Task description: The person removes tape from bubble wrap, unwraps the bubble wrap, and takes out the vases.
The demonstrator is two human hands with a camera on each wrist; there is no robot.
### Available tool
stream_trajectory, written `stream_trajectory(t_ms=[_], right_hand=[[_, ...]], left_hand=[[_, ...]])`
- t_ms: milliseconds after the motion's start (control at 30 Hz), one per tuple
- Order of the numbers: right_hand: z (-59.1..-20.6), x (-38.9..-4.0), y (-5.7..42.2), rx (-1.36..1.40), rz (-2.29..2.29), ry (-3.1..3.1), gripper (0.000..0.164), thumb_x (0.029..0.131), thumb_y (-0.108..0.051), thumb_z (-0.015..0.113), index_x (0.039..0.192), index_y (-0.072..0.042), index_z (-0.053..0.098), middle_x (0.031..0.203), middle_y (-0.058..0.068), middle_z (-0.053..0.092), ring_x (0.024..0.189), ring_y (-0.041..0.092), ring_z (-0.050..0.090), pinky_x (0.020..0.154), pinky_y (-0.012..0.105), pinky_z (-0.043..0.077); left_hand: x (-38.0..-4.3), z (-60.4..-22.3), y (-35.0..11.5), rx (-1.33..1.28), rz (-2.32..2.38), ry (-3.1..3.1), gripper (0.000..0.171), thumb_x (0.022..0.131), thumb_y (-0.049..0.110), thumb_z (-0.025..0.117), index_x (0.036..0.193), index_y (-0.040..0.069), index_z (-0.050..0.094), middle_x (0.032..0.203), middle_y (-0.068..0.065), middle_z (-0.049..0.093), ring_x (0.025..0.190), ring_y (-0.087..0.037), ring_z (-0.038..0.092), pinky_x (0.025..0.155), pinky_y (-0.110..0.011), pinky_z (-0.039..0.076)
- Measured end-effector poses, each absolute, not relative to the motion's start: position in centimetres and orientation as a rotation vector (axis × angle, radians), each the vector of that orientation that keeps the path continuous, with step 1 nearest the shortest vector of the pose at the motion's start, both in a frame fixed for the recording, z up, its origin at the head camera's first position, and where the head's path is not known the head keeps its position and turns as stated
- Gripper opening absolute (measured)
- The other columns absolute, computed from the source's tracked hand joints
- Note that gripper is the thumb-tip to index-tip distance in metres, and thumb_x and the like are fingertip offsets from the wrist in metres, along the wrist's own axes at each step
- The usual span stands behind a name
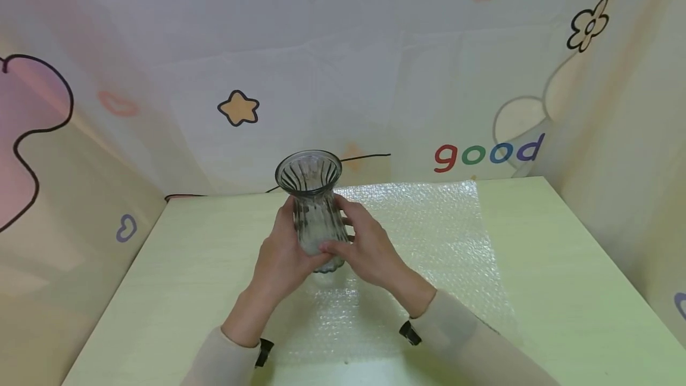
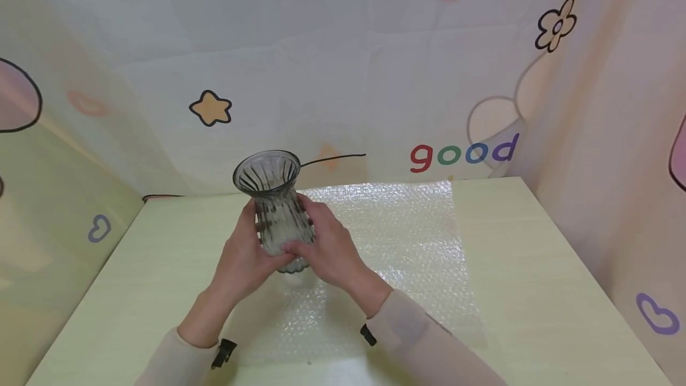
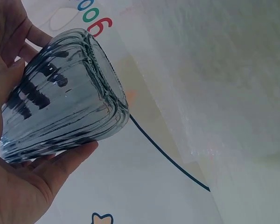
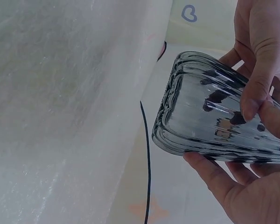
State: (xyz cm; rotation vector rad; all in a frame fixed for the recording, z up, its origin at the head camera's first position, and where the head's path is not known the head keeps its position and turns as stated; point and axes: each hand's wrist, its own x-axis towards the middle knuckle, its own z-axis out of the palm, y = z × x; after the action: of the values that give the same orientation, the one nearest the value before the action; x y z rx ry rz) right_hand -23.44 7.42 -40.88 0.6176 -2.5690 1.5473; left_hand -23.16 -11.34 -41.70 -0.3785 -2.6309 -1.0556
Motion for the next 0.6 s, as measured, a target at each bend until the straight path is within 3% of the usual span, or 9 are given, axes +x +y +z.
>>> stream_trajectory(t_ms=[200,600], right_hand=[[-40.8,-24.1,6.5,0.636,1.488,-2.559,0.083,0.09,-0.021,0.083,0.16,-0.017,0.038,0.15,0.011,0.051,0.129,0.035,0.062,0.101,0.05,0.056],[-40.8,-25.1,4.8,0.702,1.465,-2.553,0.083,0.091,-0.022,0.082,0.161,-0.016,0.037,0.149,0.01,0.053,0.129,0.03,0.061,0.103,0.048,0.054]], left_hand=[[-23.5,-41.8,-12.0,-0.334,-1.039,-2.629,0.121,0.072,0.035,0.091,0.164,0.012,0.015,0.147,-0.017,0.053,0.106,-0.041,0.07,0.081,-0.056,0.059],[-24.2,-41.7,-13.8,-0.303,-1.062,-2.64,0.117,0.072,0.031,0.088,0.163,0.012,0.016,0.148,-0.017,0.053,0.113,-0.04,0.068,0.087,-0.057,0.057]])
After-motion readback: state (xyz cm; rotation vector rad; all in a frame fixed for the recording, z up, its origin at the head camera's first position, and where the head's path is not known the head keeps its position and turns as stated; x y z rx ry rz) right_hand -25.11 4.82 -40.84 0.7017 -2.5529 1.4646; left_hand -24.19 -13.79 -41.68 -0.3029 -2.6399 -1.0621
